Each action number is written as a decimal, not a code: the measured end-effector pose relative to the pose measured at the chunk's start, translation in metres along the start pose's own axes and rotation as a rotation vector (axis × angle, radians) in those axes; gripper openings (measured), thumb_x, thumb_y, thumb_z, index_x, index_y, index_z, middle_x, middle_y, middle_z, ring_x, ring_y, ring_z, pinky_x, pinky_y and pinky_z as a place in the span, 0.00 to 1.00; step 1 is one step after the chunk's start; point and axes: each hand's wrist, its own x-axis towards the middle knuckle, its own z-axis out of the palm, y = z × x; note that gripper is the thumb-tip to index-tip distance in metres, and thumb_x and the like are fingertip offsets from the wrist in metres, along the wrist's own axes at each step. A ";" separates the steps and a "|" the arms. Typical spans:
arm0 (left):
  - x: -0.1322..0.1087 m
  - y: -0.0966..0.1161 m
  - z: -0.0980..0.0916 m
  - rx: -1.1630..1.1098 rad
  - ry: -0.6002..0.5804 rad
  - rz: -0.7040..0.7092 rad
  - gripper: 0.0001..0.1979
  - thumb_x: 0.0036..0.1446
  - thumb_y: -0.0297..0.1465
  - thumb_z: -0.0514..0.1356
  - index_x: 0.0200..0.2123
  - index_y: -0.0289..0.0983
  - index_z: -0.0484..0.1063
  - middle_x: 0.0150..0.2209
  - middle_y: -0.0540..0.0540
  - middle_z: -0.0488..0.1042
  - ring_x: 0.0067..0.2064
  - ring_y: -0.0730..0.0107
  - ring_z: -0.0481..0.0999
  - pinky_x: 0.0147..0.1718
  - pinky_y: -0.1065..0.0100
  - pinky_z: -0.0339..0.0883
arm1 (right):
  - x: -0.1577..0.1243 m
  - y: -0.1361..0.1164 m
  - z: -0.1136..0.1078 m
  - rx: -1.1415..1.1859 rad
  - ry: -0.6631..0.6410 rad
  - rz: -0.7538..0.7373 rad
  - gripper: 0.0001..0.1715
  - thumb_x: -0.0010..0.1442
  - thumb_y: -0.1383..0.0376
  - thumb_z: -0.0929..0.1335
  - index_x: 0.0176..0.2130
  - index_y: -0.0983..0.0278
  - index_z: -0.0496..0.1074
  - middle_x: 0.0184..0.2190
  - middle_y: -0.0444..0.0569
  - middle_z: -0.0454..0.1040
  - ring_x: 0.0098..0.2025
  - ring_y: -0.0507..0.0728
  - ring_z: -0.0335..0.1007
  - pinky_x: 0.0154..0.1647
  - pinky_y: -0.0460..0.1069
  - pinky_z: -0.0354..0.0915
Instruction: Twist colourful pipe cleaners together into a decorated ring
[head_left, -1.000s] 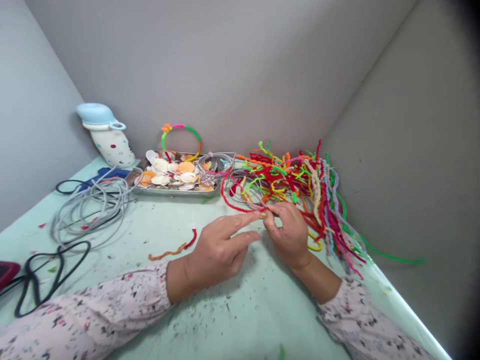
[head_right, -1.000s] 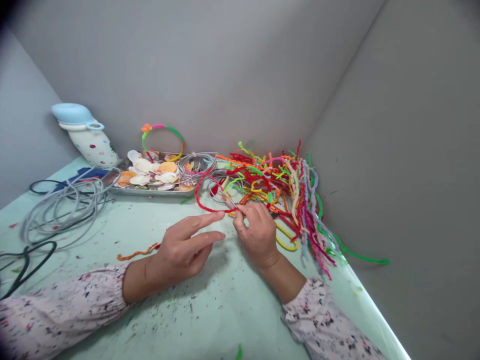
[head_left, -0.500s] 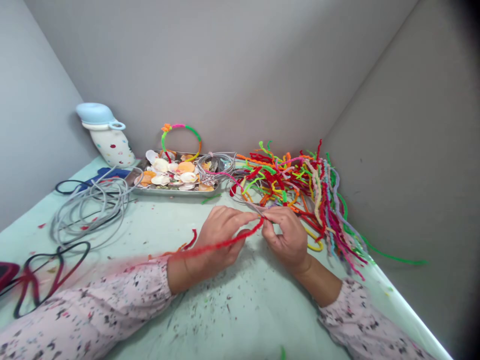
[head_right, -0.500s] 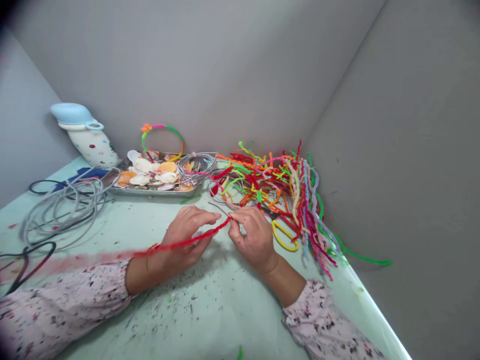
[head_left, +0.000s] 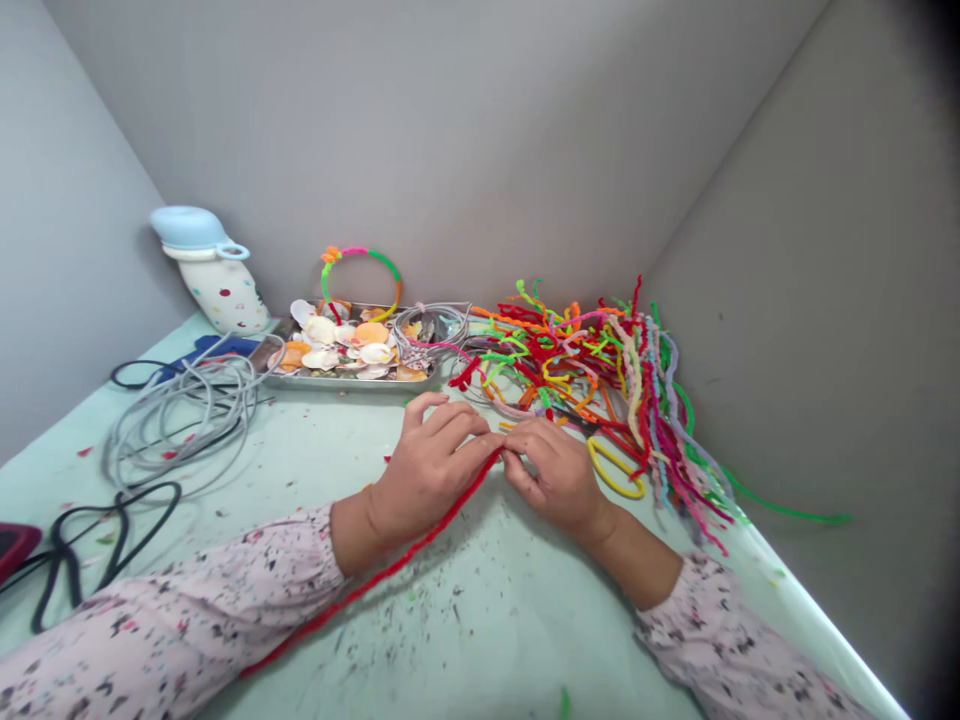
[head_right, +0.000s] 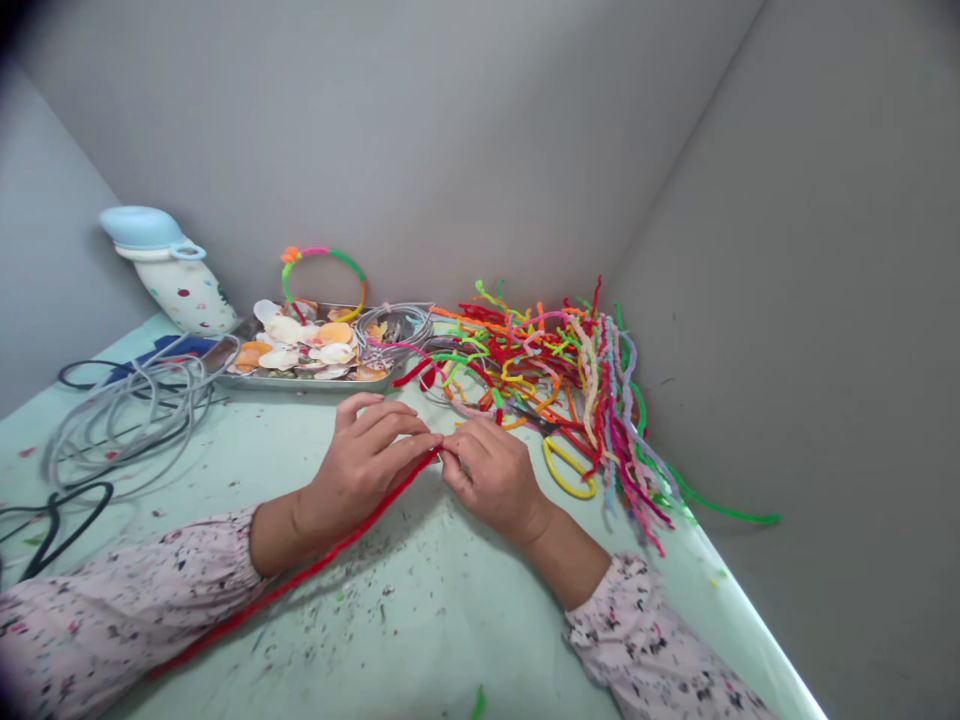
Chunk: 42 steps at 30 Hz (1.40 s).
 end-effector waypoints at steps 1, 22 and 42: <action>0.000 -0.002 0.000 -0.015 -0.011 0.001 0.08 0.61 0.27 0.56 0.42 0.41 0.72 0.37 0.49 0.76 0.44 0.68 0.71 0.51 0.57 0.52 | -0.001 0.001 0.000 0.006 -0.015 -0.001 0.07 0.58 0.71 0.64 0.38 0.62 0.68 0.33 0.49 0.74 0.38 0.55 0.72 0.45 0.55 0.69; -0.005 -0.013 0.010 -0.246 -0.139 -0.105 0.11 0.62 0.35 0.54 0.36 0.36 0.73 0.32 0.46 0.72 0.37 0.68 0.67 0.39 0.66 0.60 | -0.005 0.009 0.004 0.134 -0.211 0.096 0.08 0.61 0.67 0.62 0.38 0.62 0.70 0.31 0.48 0.71 0.37 0.56 0.64 0.44 0.54 0.62; -0.010 -0.015 0.013 -0.410 -0.289 -0.183 0.08 0.62 0.30 0.53 0.37 0.35 0.72 0.34 0.46 0.71 0.37 0.71 0.70 0.37 0.71 0.64 | -0.006 0.012 0.005 0.132 -0.263 0.084 0.08 0.62 0.68 0.61 0.37 0.63 0.69 0.30 0.48 0.69 0.36 0.56 0.63 0.42 0.54 0.61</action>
